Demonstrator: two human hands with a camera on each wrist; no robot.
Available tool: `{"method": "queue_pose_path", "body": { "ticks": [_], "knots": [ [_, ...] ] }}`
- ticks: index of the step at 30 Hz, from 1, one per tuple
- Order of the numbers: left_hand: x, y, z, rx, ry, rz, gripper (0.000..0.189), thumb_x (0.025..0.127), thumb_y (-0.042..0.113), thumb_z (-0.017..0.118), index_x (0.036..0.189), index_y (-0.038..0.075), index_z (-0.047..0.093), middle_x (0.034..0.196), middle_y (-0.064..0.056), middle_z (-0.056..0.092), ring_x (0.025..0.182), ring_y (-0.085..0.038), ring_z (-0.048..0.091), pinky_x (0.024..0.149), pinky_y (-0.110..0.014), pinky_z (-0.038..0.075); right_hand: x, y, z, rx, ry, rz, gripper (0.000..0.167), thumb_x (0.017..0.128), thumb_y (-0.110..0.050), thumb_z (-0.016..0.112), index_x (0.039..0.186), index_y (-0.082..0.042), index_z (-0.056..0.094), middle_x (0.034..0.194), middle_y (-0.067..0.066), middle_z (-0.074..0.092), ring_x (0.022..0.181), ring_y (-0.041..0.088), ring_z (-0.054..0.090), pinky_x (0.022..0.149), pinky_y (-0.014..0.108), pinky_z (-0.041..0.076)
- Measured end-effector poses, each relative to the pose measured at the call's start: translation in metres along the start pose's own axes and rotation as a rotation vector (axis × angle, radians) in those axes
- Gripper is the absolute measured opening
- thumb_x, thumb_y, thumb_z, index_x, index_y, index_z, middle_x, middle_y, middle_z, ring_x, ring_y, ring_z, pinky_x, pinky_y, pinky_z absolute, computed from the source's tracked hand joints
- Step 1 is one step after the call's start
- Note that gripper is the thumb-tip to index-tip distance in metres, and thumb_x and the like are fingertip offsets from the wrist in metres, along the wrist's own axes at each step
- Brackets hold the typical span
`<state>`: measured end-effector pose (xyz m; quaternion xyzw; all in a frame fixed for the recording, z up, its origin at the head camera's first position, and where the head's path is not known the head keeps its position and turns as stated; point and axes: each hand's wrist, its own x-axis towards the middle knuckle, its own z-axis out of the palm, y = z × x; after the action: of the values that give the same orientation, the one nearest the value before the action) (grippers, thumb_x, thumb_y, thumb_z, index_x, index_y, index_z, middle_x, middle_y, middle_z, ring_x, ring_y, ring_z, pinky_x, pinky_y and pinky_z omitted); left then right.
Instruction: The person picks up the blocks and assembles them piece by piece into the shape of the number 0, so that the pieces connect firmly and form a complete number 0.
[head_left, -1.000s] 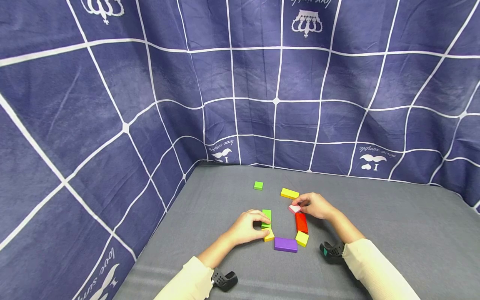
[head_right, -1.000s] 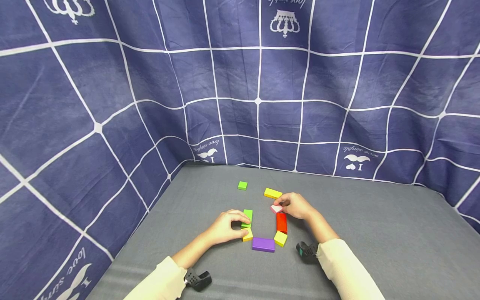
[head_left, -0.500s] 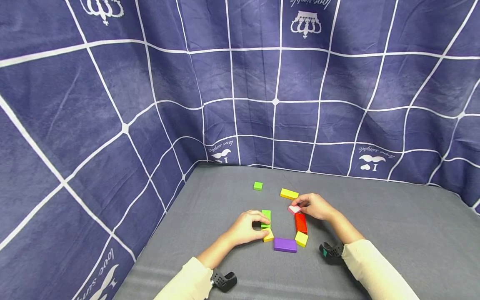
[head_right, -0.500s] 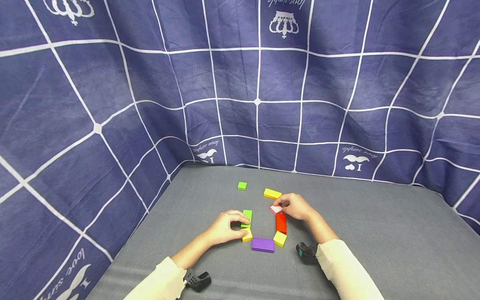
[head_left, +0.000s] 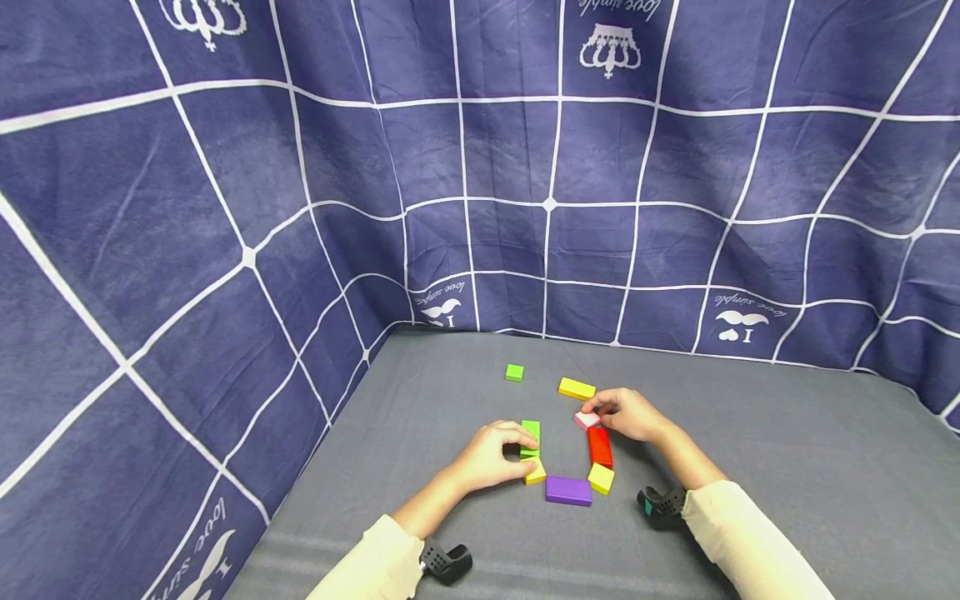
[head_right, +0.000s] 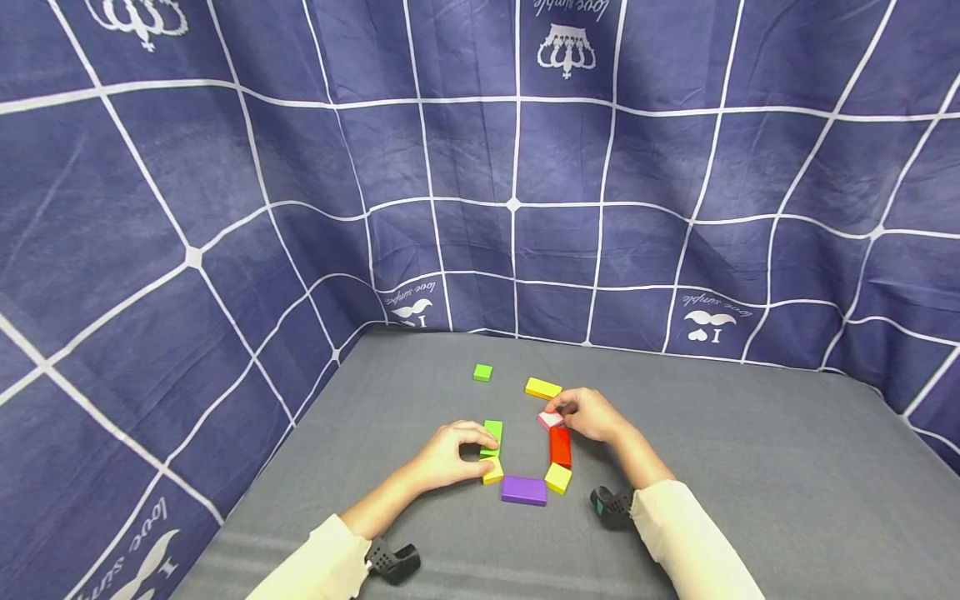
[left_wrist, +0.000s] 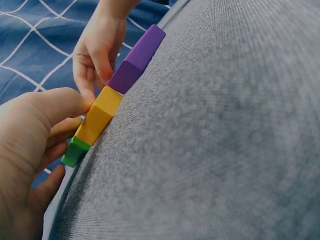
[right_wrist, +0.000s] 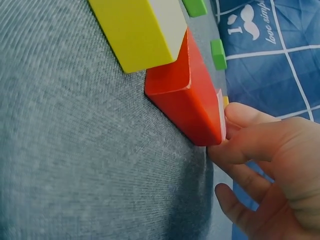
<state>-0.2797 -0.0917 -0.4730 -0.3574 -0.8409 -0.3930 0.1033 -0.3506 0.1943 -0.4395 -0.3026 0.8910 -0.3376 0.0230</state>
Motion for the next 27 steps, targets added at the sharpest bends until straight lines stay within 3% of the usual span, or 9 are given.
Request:
{"method": "queue_pose_path", "body": {
  "ticks": [5,11,21,27],
  "knots": [
    [-0.001,0.001,-0.001,-0.004,-0.002,-0.015,0.021,0.079,0.017,0.078,0.098,0.008,0.076,0.100,-0.001,0.070,0.101,-0.017,0.062,0.093,-0.027,0.046,-0.004,0.003,0.003,0.035,0.022,0.021,0.036,0.075,0.012,0.057,0.106,-0.001,0.070,0.096,0.009,0.070,0.085,0.022,0.065,0.070,0.027,0.046],
    [-0.002,0.002,-0.001,-0.012,-0.006,-0.035,0.020,0.080,0.016,0.077,0.098,0.008,0.075,0.101,-0.001,0.070,0.102,-0.017,0.061,0.094,-0.029,0.046,-0.016,0.001,0.010,0.092,0.106,0.038,0.029,0.081,0.003,0.060,0.109,0.002,0.068,0.099,0.012,0.069,0.090,0.026,0.064,0.073,0.027,0.047],
    [-0.002,0.001,-0.001,0.003,-0.001,-0.019,0.021,0.079,0.017,0.078,0.098,0.008,0.075,0.100,-0.002,0.070,0.101,-0.017,0.062,0.093,-0.027,0.046,-0.035,0.002,0.024,0.151,0.197,0.010,0.030,0.085,-0.002,0.063,0.114,0.002,0.067,0.109,0.013,0.066,0.100,0.023,0.059,0.085,0.026,0.048],
    [0.000,0.002,-0.001,0.001,-0.005,-0.018,0.021,0.079,0.017,0.077,0.098,0.008,0.075,0.101,-0.002,0.070,0.101,-0.017,0.062,0.093,-0.028,0.046,-0.042,0.003,0.031,0.092,0.233,-0.003,0.034,0.086,-0.012,0.070,0.119,-0.004,0.067,0.119,0.011,0.064,0.111,0.030,0.058,0.094,0.038,0.046]
  ]
}}
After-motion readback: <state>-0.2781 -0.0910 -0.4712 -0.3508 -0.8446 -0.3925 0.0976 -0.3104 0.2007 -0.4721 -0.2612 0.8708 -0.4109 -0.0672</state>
